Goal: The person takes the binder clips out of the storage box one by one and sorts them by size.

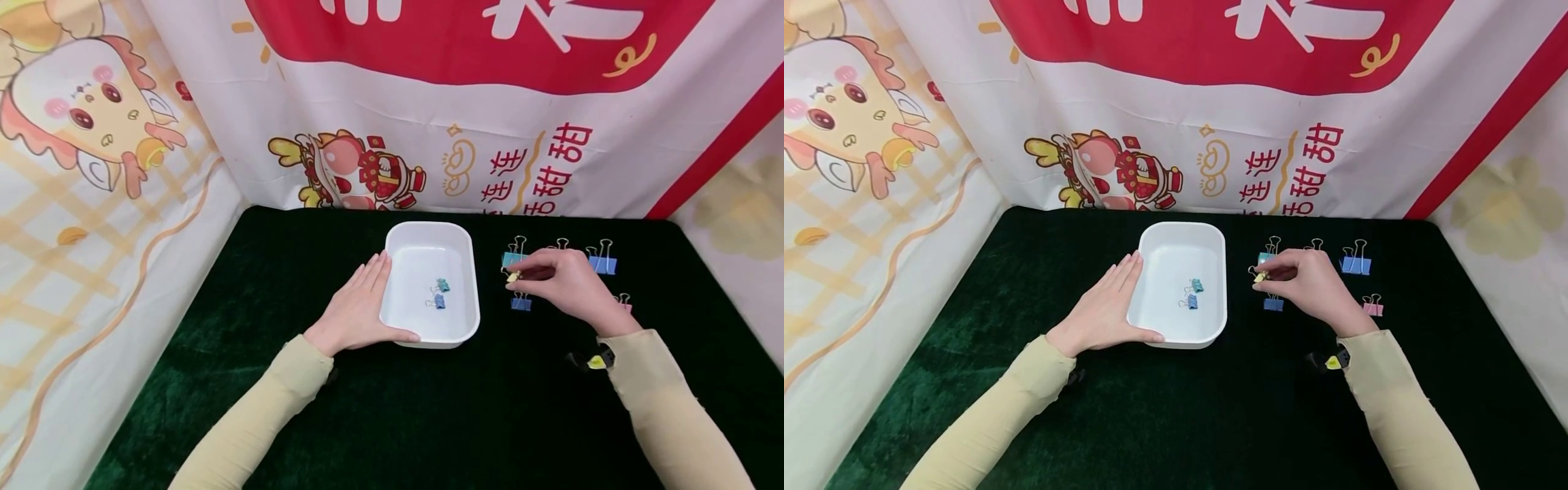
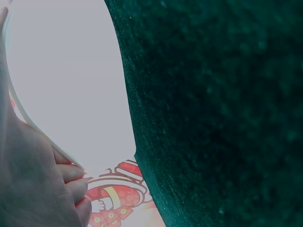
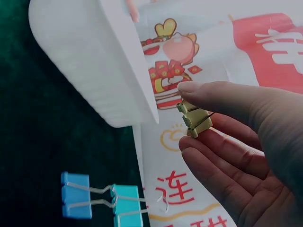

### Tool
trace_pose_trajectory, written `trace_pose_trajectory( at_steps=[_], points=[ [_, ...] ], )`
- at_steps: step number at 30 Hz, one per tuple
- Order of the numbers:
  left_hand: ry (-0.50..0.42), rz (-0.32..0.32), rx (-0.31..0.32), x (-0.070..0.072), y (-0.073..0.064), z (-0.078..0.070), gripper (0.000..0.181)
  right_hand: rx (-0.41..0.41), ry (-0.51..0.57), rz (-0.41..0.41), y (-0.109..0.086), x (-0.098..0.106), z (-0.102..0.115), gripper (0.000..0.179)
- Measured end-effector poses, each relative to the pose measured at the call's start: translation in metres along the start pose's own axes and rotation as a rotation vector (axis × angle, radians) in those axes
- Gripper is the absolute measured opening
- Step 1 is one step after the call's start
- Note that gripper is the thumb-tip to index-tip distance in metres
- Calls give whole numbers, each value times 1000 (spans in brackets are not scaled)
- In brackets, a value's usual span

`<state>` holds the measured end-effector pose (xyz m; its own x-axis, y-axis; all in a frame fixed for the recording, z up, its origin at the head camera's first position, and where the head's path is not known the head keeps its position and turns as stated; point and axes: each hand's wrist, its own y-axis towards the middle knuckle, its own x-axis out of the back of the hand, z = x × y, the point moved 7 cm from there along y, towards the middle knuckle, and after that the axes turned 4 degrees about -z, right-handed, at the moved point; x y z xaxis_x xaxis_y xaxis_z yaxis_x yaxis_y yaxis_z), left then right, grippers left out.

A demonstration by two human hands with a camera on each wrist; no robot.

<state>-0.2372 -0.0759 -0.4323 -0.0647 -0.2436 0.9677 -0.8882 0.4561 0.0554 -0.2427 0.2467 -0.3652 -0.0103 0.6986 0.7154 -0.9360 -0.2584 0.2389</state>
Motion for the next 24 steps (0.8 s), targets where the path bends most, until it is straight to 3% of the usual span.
trace_pose_trajectory(
  at_steps=[12, 18, 24],
  points=[
    [4, -6, -8, 0, 1, 0, 145, -100, -48, -9, -26, 3, -26, 26],
    [-4, -13, -6, 0, 1, 0, 144, -139, -94, -19, -41, -9, -45, 25],
    [4, -5, 7, -1, 1, 0, 146, -166, -120, 33, -52, -26, -56, 26]
  ],
)
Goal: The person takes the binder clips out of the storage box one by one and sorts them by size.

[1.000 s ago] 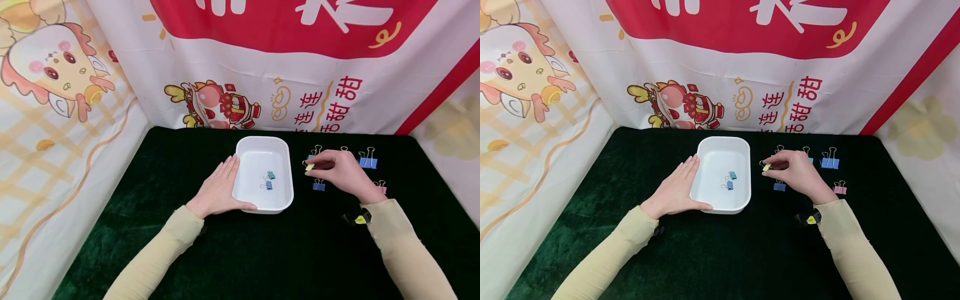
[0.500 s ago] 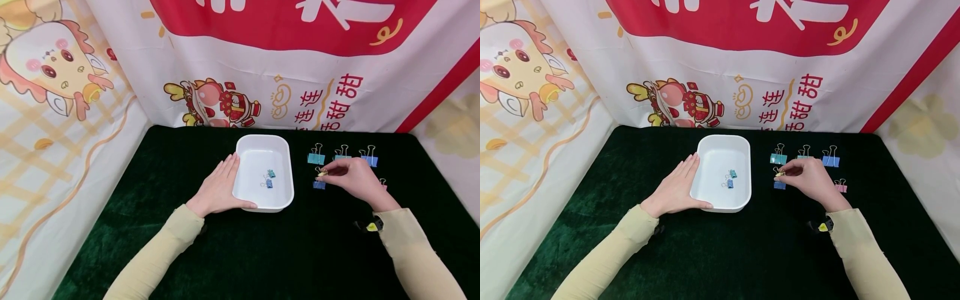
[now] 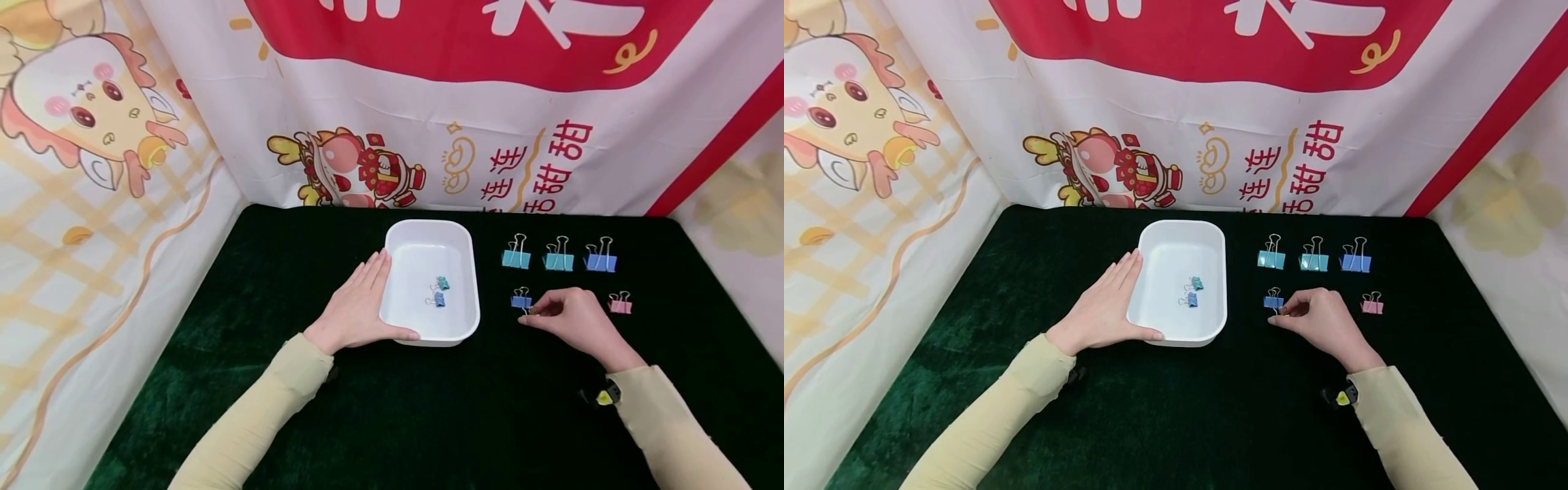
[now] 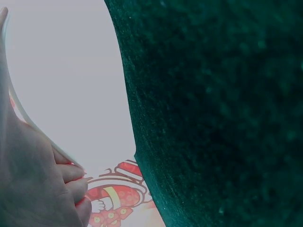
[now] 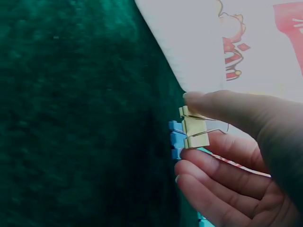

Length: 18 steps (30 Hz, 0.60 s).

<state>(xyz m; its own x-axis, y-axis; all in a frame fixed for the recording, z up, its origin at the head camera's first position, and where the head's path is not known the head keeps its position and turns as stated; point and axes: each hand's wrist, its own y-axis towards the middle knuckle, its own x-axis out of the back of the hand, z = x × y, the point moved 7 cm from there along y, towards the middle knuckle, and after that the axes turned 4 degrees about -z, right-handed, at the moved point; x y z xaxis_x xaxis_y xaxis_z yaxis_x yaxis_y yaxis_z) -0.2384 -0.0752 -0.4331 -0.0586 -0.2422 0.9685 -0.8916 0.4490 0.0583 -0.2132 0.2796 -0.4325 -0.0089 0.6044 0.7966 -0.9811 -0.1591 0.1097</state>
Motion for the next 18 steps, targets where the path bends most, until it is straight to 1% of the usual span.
trace_pose_trajectory(
  at_steps=[2, 7, 15, 18],
  points=[
    [2, -3, 1, 0, 0, 0, 147, -14, -1, 19, -2, -5, -1, 26],
    [7, -6, -2, 1, 0, 0, 147, -20, -13, 47, -3, -11, -2, 25],
    [0, -9, -1, 1, -1, 0, 146, -13, 11, 102, -3, -15, -2, 14],
    [-4, -10, -2, 1, -1, 0, 146, -7, 16, 107, -3, -14, -3, 15]
  ],
)
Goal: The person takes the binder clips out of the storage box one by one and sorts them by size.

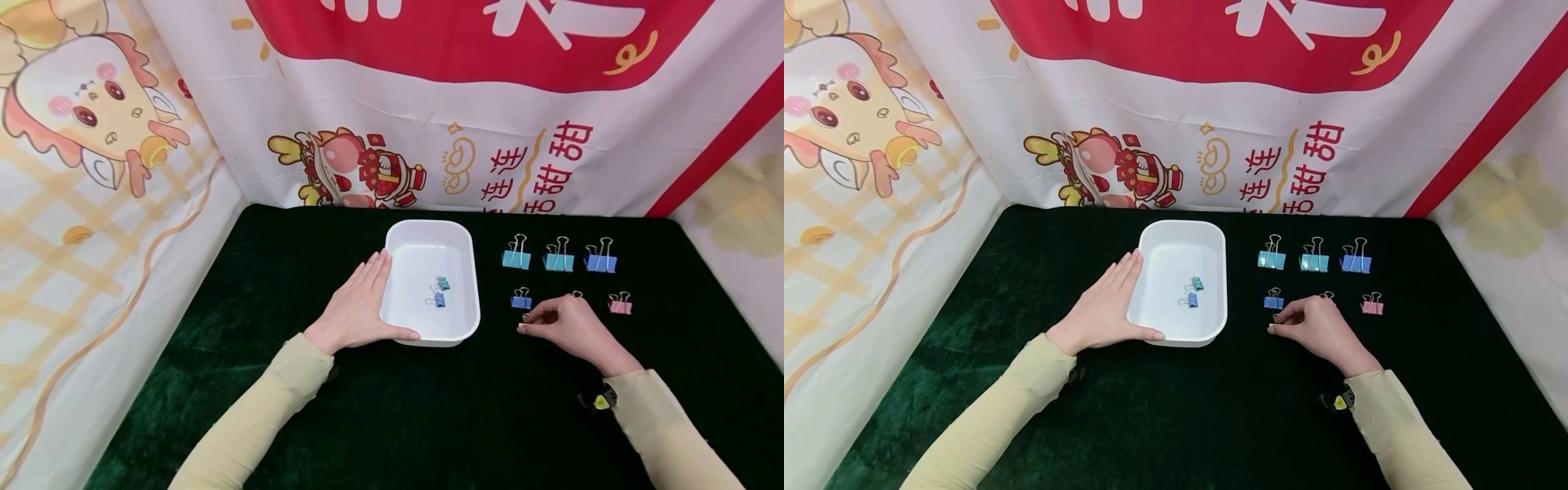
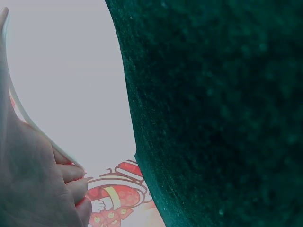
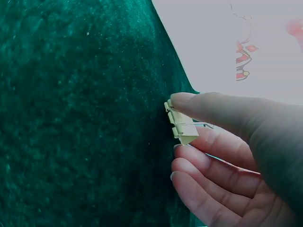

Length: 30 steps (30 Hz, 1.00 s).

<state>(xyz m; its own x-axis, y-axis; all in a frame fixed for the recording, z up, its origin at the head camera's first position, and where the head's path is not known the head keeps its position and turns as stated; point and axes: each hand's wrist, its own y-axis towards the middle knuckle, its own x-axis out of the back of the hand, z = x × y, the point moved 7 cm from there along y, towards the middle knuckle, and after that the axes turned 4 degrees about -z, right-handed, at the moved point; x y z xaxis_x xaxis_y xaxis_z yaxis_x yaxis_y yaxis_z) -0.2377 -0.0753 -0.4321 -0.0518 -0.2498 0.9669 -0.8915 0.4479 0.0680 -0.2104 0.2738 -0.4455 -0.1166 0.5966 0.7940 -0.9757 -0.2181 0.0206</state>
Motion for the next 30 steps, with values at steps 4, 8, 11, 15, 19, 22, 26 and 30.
trace_pose_trajectory(
  at_steps=[4, 8, 11, 15, 19, 22, 26, 30],
  points=[
    [-2, -3, -2, 0, 0, 0, 146, 10, -10, 3, 0, 2, 0, 19],
    [-1, -2, 0, 0, 0, 1, 146, 17, -2, 26, 0, 3, 0, 21],
    [1, -1, 1, 0, 0, 2, 146, 22, 15, 52, -1, 2, 1, 19],
    [-2, -1, -1, -1, 1, 2, 145, 37, 33, 97, -2, 0, 3, 16],
    [-4, 2, 2, -2, 1, 2, 145, 51, 43, 128, -3, -1, 4, 17],
    [-7, 5, 6, -2, 0, 2, 145, 42, 38, 116, -2, 0, 3, 22],
    [-9, 9, 6, -1, 0, 1, 145, 55, 39, 60, 0, 11, 9, 31],
    [-10, 11, 5, -1, 0, 1, 145, 86, 37, 0, 3, 29, 28, 38]
  ],
)
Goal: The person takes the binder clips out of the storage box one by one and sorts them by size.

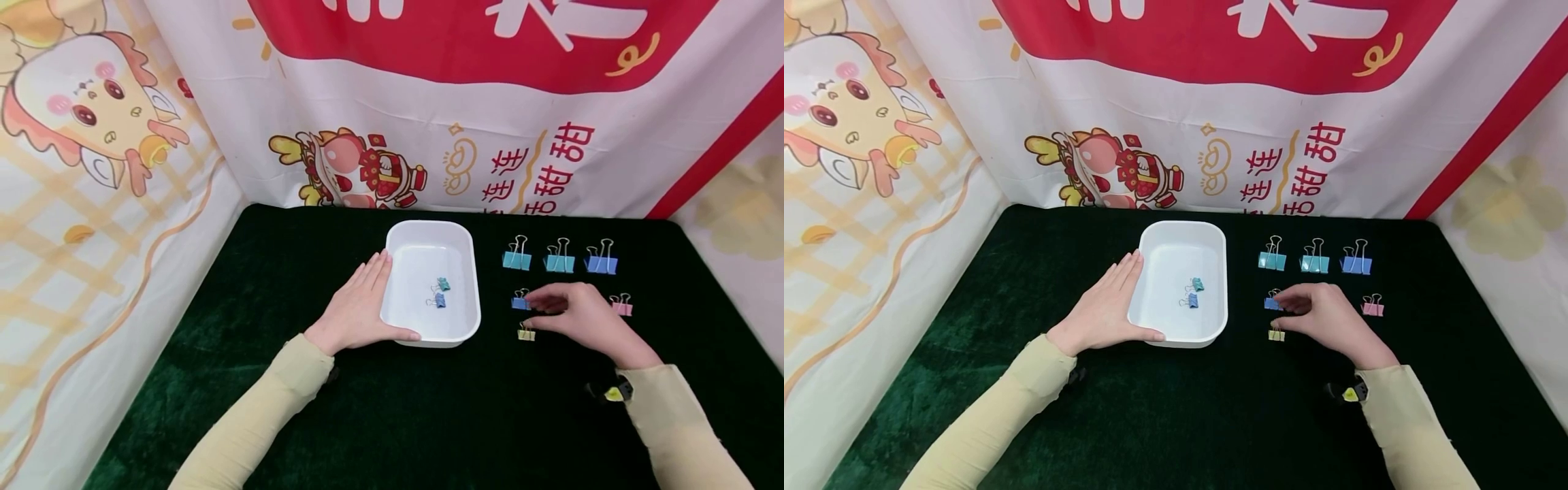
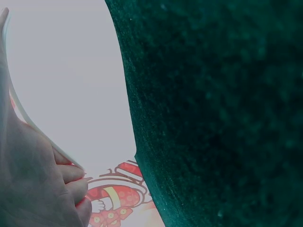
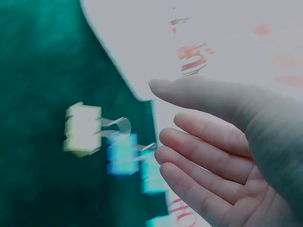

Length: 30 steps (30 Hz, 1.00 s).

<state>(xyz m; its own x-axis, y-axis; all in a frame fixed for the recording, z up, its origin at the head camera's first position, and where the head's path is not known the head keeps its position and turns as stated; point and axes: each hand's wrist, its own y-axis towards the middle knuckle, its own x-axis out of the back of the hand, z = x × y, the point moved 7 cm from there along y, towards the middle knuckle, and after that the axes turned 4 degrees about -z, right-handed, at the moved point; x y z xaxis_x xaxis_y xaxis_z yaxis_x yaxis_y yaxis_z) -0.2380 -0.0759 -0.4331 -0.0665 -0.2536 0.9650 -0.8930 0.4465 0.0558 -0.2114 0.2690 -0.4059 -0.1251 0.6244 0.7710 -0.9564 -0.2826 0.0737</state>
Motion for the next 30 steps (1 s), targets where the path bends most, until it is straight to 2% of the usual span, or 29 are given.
trace_pose_trajectory(
  at_steps=[5, 10, 19, 30],
  points=[
    [2, 2, 6, 0, -1, 0, 146, 51, 23, -49, 9, 16, 29, 44],
    [4, -1, 5, 2, -2, -2, 147, 115, 47, -52, 22, 16, 57, 46],
    [-6, -19, -12, 2, -3, -3, 145, 156, 121, 51, 49, -17, 91, 43],
    [-13, -11, -17, 1, -3, -1, 142, 205, 121, 166, 77, -60, 107, 36]
  ],
)
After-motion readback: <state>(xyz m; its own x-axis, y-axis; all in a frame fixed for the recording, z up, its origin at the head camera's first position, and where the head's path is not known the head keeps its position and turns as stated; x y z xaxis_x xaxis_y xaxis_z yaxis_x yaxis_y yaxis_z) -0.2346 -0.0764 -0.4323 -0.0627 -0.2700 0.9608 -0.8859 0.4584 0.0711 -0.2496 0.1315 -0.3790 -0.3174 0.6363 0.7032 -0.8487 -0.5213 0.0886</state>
